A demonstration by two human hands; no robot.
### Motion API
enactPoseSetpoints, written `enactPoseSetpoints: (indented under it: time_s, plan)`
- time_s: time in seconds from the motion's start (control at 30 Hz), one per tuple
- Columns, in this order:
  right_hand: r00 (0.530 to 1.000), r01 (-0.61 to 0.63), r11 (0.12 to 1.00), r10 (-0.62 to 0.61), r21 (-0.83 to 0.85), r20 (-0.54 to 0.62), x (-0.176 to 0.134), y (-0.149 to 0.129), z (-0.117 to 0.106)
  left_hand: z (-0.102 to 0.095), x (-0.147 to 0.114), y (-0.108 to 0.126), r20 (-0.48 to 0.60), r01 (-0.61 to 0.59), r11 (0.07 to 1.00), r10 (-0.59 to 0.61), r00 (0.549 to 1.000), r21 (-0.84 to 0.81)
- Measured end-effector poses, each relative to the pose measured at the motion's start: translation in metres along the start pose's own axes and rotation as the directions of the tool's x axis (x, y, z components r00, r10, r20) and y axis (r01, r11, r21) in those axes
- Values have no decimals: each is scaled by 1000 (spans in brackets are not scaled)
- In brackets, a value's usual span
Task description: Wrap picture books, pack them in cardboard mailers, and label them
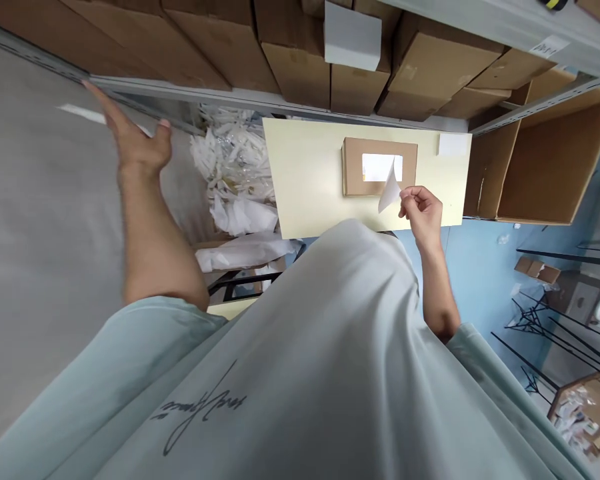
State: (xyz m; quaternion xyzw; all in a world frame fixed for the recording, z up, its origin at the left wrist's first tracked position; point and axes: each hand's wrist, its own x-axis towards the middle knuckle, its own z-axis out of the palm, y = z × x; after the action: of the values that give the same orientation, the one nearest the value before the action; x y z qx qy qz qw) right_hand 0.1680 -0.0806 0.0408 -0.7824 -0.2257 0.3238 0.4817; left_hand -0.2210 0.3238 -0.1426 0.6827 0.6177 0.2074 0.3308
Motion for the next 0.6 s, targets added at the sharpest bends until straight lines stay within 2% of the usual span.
enactPoseSetpoints:
  time_s: [0.03,0.1,0.17,0.2,0.23,0.27,0.33,0.37,0.4,0.5,0.6]
  plan:
    - [1000,4,1000,-4,-6,-14,0,1,2,1,1,10,35,-11,1000,12,999,-13]
    - [999,32,999,-33,-22,-42,-2,5,6,15,-11,41,78,-24,998,29,997,-66]
    - [992,96,994,-100,-57,-81,-3,7,11,43,-45,84,112,50,981,-29,993,-187]
    - [985,137,986,-146,-95,-94,-5,8,14,59,-70,109,195,45,961,10,981,-273]
    - [976,183,972,-198,-145,-96,-6,8,16,74,-99,134,306,37,925,87,948,-378]
    - [964,232,951,-253,-206,-82,-8,7,18,89,-129,158,420,65,870,170,892,-489]
    - [934,331,883,-357,-333,-17,-11,6,21,110,-186,201,642,239,761,285,711,-603]
    - [916,378,840,-400,-389,27,-13,7,22,118,-209,218,703,336,713,304,643,-615]
    - [898,419,796,-433,-436,72,-14,8,23,124,-228,232,737,420,665,303,604,-617]
    - [854,504,678,-481,-536,195,-16,15,21,133,-255,253,747,547,547,250,616,-634]
    - [830,546,598,-482,-587,280,-15,26,17,139,-256,258,733,576,502,191,653,-645]
